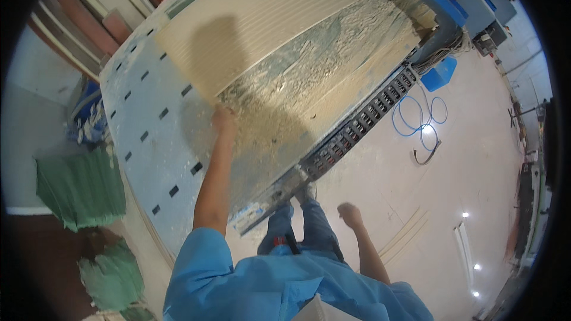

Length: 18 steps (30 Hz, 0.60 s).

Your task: The person repeatedly picks up thin wooden strips from a large sheet on a workbench, separates them, and places them on the floor or into a nearby pile. The person also moves a stack of strips to a different location and continues sorting individual pieces throughout the clip.

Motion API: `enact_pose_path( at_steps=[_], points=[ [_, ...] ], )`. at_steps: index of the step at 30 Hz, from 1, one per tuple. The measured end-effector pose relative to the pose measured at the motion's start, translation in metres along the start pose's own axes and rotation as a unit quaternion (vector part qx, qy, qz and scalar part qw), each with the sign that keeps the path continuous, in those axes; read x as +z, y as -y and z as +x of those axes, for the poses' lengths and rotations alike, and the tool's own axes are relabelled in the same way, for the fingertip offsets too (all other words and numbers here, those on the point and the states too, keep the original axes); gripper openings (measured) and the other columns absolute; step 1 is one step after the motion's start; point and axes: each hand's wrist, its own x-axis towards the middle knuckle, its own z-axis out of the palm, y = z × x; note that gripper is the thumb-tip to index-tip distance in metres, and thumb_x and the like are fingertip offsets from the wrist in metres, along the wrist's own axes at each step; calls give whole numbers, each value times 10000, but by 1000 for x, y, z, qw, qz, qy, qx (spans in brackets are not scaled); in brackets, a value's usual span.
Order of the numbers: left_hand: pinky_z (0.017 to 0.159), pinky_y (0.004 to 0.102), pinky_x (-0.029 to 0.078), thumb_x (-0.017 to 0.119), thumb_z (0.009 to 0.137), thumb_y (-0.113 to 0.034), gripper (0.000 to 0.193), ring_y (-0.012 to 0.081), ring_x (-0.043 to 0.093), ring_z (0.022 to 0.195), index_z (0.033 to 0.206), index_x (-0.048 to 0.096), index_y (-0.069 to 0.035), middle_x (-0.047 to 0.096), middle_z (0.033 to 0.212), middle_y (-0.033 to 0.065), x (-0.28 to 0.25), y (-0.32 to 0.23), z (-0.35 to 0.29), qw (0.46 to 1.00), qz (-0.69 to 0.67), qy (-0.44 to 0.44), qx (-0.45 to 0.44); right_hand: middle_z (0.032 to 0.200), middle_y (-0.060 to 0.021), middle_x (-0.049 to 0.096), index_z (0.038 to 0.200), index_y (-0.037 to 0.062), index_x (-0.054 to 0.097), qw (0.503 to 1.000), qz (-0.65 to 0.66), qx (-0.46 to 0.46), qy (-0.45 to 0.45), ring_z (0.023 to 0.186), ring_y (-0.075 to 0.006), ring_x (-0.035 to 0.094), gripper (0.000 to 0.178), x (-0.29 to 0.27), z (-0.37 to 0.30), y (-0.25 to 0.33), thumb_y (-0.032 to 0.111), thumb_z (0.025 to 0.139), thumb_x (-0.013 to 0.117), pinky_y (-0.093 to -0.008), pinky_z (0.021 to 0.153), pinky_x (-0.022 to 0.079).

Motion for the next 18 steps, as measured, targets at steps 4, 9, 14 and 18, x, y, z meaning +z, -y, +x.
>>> enact_pose_path(
  at_steps=[4, 9, 14, 18],
  points=[
    [607, 347, 492, 479, 1040, -339, 331, 188, 608, 695, 932, 567, -39, 600, 823, 88, -2, 36, -98, 994, -73, 76, -13, 823, -186, 710, 988, -17, 694, 995, 62, -22, -69, 754, -264, 711, 307, -37, 17, 42, 255, 937, 561, -367, 706, 541],
    [719, 363, 552, 494, 1032, -322, 324, 205, 647, 797, 1020, 577, -9, 633, 926, 108, -4, 80, -216, 972, -135, 152, -116, 858, -90, 704, 1012, -35, 687, 971, 188, 79, -125, 741, -138, 642, 283, -80, 32, 114, 224, 949, 592, -291, 678, 511],
    [782, 358, 548, 535, 1017, -327, 348, 196, 667, 896, 1107, 634, -6, 673, 1043, 129, -38, 96, -261, 896, 138, 338, -250, 863, -105, 698, 1015, -59, 674, 947, 235, -4, -218, 788, -158, 652, 313, -100, 104, 165, 240, 962, 600, -290, 709, 510],
    [814, 303, 526, 563, 1005, -354, 355, 183, 684, 934, 1059, 687, -26, 702, 958, 97, -61, 68, -213, 843, 365, 386, -86, 834, -80, 674, 1006, -37, 684, 968, 197, 37, -154, 732, -177, 653, 289, -97, 199, 199, 230, 922, 608, -290, 674, 523]
  ],
)
